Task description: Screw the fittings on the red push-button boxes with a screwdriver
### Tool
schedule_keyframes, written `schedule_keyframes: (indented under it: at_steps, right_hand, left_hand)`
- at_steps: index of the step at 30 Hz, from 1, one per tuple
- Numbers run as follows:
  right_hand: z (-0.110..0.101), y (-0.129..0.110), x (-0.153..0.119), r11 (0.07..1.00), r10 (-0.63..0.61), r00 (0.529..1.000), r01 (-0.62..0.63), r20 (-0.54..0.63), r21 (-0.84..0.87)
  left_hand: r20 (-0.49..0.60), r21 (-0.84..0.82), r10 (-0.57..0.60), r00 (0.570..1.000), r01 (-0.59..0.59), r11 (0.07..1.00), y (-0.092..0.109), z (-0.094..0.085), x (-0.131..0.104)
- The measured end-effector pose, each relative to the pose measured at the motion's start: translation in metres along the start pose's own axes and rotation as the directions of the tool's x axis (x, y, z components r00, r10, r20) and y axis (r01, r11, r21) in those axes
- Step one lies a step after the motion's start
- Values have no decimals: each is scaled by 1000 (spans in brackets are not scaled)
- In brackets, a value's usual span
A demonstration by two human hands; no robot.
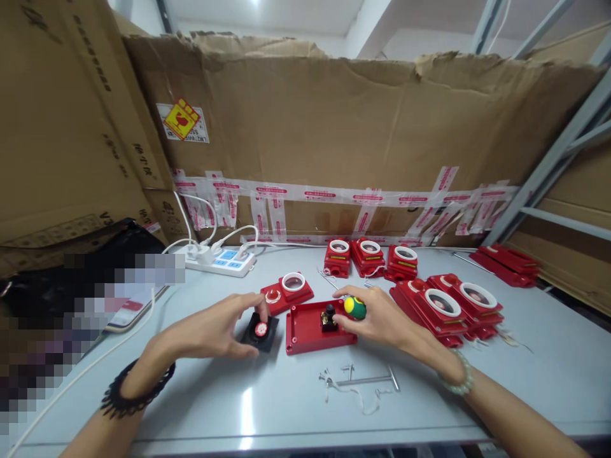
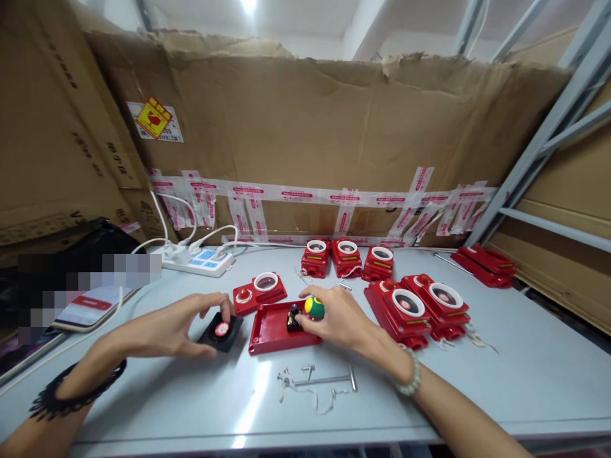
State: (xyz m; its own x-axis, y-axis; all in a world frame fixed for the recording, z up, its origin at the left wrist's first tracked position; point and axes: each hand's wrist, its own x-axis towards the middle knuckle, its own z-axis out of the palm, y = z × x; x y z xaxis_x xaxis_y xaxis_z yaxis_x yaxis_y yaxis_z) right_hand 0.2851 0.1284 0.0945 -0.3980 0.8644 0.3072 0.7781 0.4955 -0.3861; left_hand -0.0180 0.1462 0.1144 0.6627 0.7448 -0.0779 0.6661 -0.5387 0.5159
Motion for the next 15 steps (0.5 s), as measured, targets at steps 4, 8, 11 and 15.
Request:
schedule_keyframes:
  at_steps: [4,8,11,15]
  right_hand:
    - [2,-5,0,1000,-14,999,14,31,-7]
    - [6,-9,0,1000,-23,998,23,53,-16]
    - [9,-8,0,999,-21,998,23,61,-42]
    - [10,-6,0,999,-31,998,32,57,-19]
  left_hand:
    - [101,-51,46,994,-41,998,6,13,0]
    - [156,-47,84,984,-77,996,16,28,4]
    - [173,-30,84,981,-80,996,17,36,6]
    - [179,-38,49,983,-43,998,9,41,8]
